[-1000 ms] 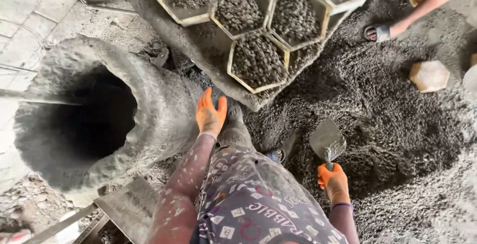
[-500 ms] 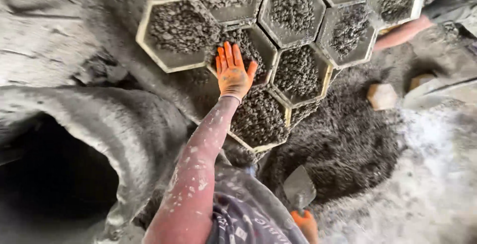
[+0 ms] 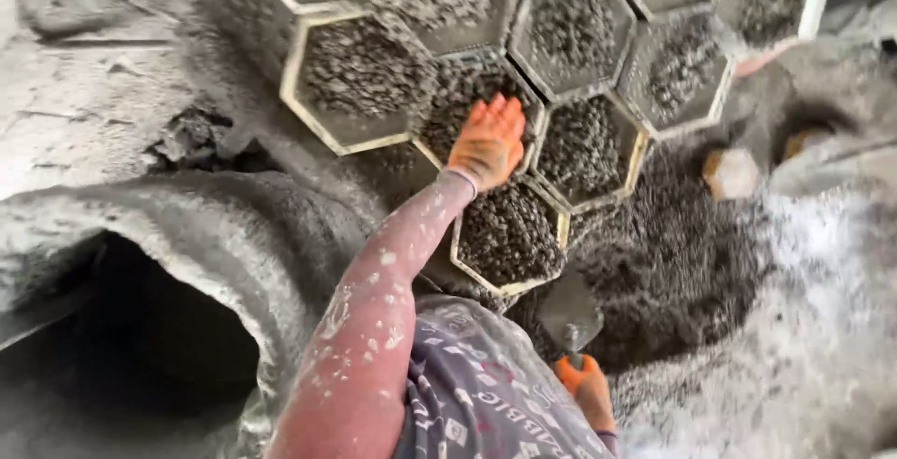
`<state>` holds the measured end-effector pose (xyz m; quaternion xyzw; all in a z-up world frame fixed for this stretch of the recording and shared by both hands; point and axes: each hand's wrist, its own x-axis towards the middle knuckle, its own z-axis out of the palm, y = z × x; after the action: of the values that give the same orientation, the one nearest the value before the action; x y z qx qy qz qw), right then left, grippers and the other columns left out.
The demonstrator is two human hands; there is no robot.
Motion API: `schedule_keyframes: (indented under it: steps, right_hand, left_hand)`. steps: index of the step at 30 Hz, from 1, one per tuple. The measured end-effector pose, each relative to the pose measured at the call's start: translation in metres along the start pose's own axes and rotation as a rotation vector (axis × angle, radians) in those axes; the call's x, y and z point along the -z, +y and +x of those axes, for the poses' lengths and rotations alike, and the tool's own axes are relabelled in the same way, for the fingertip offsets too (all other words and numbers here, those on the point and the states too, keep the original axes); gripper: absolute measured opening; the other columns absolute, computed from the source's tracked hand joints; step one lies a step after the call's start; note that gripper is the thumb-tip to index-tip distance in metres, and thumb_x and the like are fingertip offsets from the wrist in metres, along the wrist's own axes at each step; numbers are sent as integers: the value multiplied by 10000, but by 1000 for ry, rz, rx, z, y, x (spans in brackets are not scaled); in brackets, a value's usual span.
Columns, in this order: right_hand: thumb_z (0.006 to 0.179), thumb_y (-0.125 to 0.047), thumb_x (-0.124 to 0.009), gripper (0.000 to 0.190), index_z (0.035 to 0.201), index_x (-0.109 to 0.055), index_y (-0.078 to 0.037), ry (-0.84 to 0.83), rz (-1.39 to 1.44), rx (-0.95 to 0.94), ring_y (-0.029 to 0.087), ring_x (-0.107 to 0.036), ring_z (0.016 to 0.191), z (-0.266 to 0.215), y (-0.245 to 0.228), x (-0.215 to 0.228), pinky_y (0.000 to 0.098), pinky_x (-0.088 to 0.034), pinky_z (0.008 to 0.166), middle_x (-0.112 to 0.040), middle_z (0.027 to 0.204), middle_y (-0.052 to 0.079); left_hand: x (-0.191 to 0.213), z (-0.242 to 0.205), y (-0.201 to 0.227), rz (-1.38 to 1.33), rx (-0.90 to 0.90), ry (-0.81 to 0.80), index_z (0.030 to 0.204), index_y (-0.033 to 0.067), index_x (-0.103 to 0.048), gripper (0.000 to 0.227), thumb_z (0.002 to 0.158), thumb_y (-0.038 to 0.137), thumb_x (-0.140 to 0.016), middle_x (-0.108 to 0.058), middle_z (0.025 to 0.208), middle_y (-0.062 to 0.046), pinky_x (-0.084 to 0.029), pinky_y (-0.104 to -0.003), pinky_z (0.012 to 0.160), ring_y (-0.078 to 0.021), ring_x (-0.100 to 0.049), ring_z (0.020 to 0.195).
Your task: Filling hexagonal paving stone molds with concrete using a shovel and trowel.
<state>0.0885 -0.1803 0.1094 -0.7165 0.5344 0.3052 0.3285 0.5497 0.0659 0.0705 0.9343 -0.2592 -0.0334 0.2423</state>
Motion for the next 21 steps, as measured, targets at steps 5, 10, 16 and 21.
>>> schedule_keyframes:
  steps: [5, 10, 16, 21]
  right_hand:
    - [822, -188, -719, 221, 939, -623, -26, -21, 383, 85, 198, -520, 491, -6, -45, 42, 352, -389, 449, -591, 665, 108]
    - [810, -180, -707, 188, 882, -593, -49, -8, 381, 32, 185, -486, 480, -19, -50, 43, 360, -366, 436, -571, 639, 79]
    - [806, -259, -751, 324, 970, -660, 5, 34, 39, 53, 183, -589, 647, -14, -35, 29, 374, -469, 586, -675, 728, 109]
    - [787, -295, -761, 395, 1047, -716, -2, 58, 8, 36, 185, -650, 723, -13, -21, 17, 367, -515, 685, -731, 787, 89]
  left_hand:
    - [70, -33, -16, -12, -193, -361, 1613, 90, -224, 666, 1081, 475, -336, -120, 1710, -166, -17, -451, 1259, -322, -43, 1579]
    - [58, -26, -87, 188, 16, -82, 1635, 119, -265, 654, 1086, 464, -355, -176, 1728, -91, -57, -467, 1297, -310, -106, 1600]
    - [127, -46, -109, 106, 247, 62, 1602, 102, -401, 624, 1073, 429, -453, -280, 1690, -111, -168, -552, 1256, -357, -214, 1556]
    - [88, -61, -154, 278, 423, 237, 1584, 110, -445, 579, 1120, 455, -473, -285, 1719, -89, -141, -580, 1279, -378, -210, 1588]
